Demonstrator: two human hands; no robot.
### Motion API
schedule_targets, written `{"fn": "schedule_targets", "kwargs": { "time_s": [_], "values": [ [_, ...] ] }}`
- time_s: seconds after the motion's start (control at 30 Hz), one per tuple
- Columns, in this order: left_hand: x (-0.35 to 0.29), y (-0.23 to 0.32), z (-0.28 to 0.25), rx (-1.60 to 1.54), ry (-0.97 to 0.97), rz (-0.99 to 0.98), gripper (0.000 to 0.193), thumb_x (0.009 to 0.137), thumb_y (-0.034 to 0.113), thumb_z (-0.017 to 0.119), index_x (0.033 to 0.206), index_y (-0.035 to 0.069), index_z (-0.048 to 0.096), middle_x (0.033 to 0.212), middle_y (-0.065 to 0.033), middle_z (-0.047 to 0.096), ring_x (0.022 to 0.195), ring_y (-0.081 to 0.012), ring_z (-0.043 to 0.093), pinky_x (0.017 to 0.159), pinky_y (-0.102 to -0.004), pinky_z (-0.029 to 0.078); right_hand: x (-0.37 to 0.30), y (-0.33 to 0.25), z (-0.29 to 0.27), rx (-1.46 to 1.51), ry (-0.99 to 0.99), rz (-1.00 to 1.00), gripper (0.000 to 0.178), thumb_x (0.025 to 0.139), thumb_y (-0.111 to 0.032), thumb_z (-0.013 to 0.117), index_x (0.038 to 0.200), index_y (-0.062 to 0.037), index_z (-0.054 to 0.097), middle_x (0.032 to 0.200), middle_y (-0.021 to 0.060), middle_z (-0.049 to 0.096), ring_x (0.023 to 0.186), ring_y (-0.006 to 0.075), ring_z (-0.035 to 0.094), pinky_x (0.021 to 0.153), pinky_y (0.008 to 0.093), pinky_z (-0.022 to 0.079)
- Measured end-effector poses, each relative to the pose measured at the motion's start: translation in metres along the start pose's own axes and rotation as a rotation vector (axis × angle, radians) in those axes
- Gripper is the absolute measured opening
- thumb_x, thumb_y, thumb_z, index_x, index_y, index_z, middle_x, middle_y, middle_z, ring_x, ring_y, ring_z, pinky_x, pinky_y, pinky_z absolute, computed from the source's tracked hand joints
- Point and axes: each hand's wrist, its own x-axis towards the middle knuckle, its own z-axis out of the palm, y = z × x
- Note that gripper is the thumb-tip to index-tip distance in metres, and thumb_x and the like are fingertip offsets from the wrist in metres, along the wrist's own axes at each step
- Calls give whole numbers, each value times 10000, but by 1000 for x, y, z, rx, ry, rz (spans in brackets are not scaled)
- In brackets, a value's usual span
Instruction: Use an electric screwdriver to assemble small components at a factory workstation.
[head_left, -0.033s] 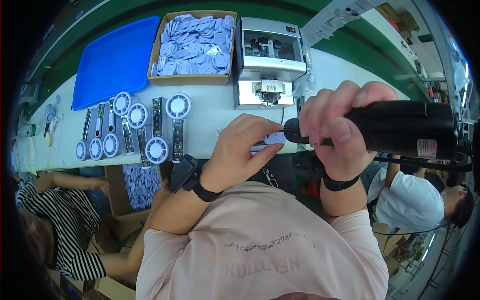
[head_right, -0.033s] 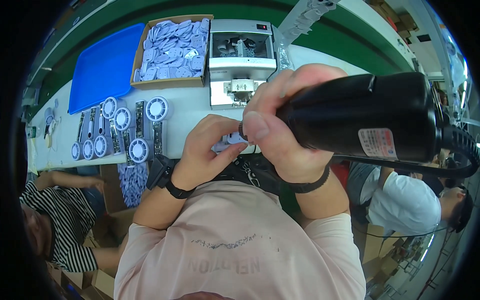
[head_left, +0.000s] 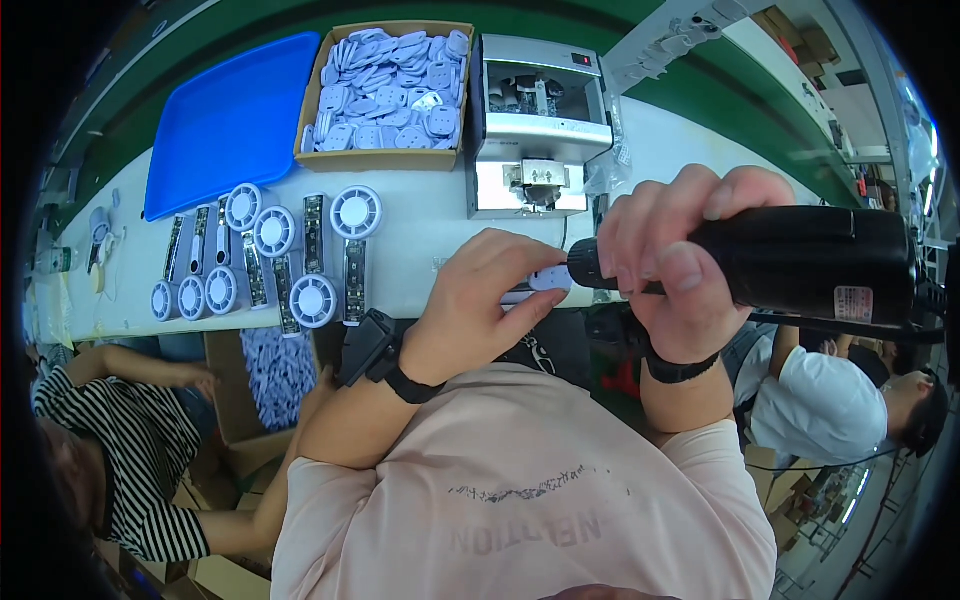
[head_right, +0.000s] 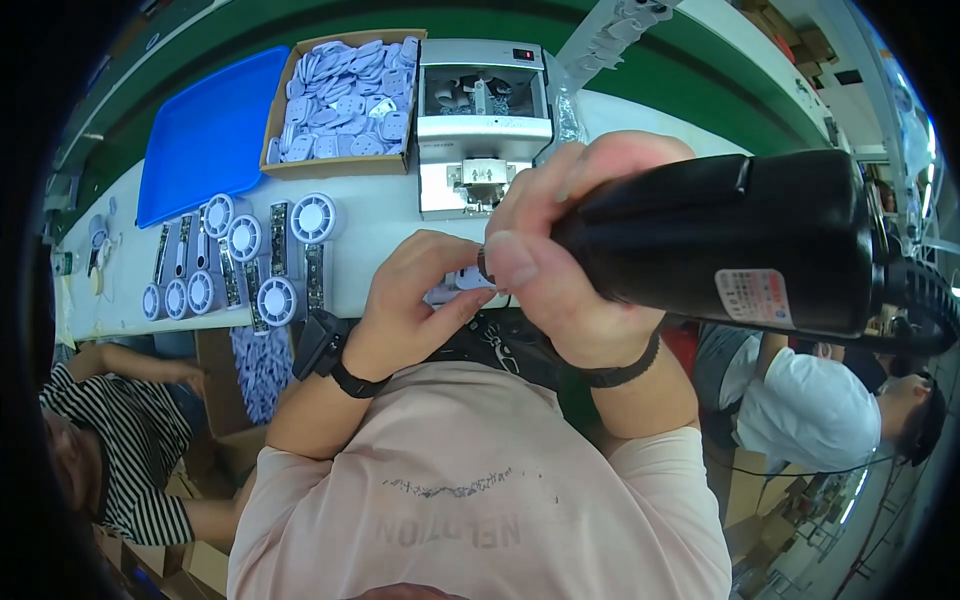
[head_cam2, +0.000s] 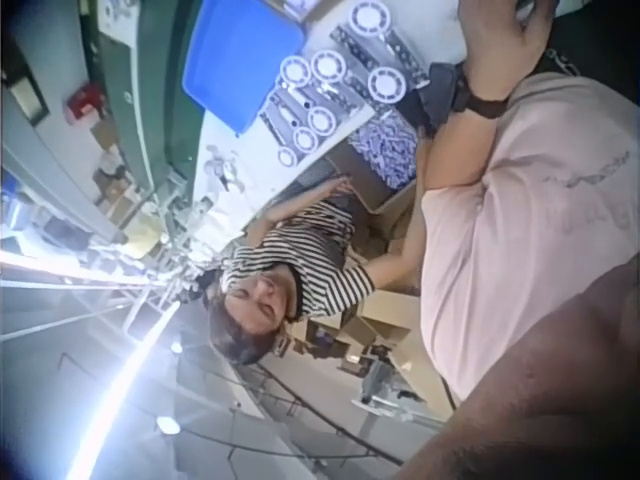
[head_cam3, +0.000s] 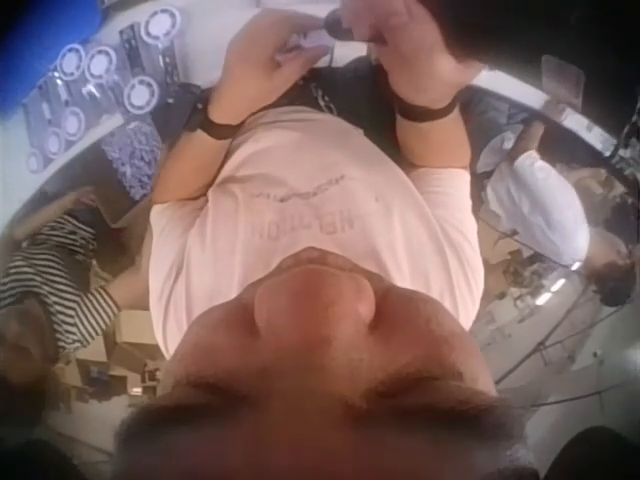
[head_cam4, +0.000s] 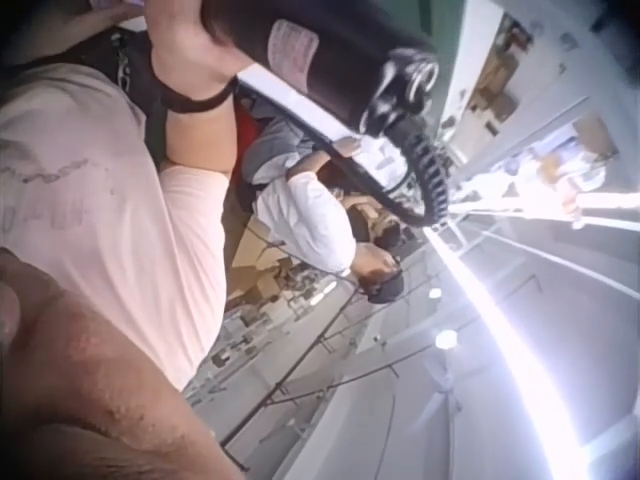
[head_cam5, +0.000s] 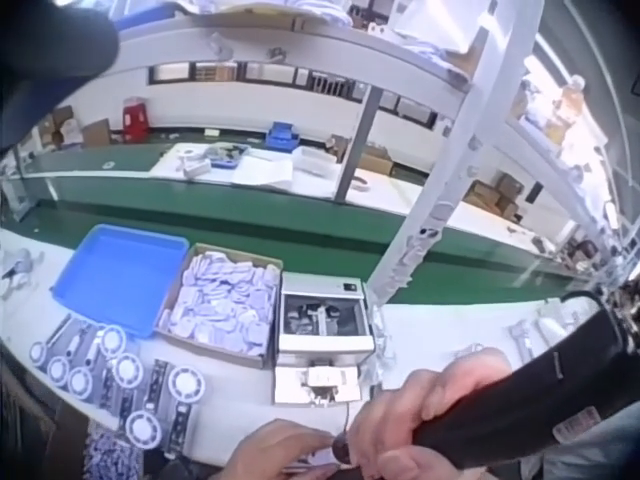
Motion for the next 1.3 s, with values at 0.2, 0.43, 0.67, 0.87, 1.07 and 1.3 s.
{"fn": "schedule_targets", "kwargs": {
  "time_s": [0.2,0.43,0.67,0.87,1.07,1.3],
  "values": [
    [-7,3,-2,-39,13,-111,340,833,112,833,1142,38,710,1037,-137,728,932,-348,681,818,-414,548,16,-7,-11,83,-89,57,354,930,-71,713,1217,-85,508,793,57,531,610,182,535,583,352,494],
    [-21,-2,-1,30,43,27,391,817,119,855,1165,31,698,1108,-123,744,980,-338,694,852,-410,555,6,52,-27,-37,102,-8,284,926,-26,700,1153,-44,530,787,73,580,615,183,574,595,342,518],
    [-25,-1,-6,20,-7,12,397,828,109,857,1178,23,691,1160,-144,753,1023,-333,705,888,-406,559,-12,72,-24,-248,173,262,251,917,44,677,1113,-17,531,806,111,636,632,200,618,615,353,549],
    [-24,-4,-6,18,-34,27,394,837,100,852,1187,23,689,1186,-153,754,1046,-328,707,907,-405,558,-1,70,-22,-119,270,63,253,911,69,681,1094,-20,531,816,113,643,629,202,614,615,355,548],
    [-28,-2,-6,-16,-32,9,407,822,87,857,1188,32,686,1159,-143,751,1032,-329,699,898,-410,553,-1,69,-28,-137,195,125,272,913,78,681,1109,-25,524,828,115,639,632,206,614,618,364,548],
    [-22,-7,-5,-12,-28,49,445,791,94,879,1191,46,688,1132,-110,741,996,-327,688,867,-406,552,7,68,-26,-121,209,-5,295,911,76,697,1126,-31,526,832,114,642,650,205,630,618,353,549]
  ]
}}
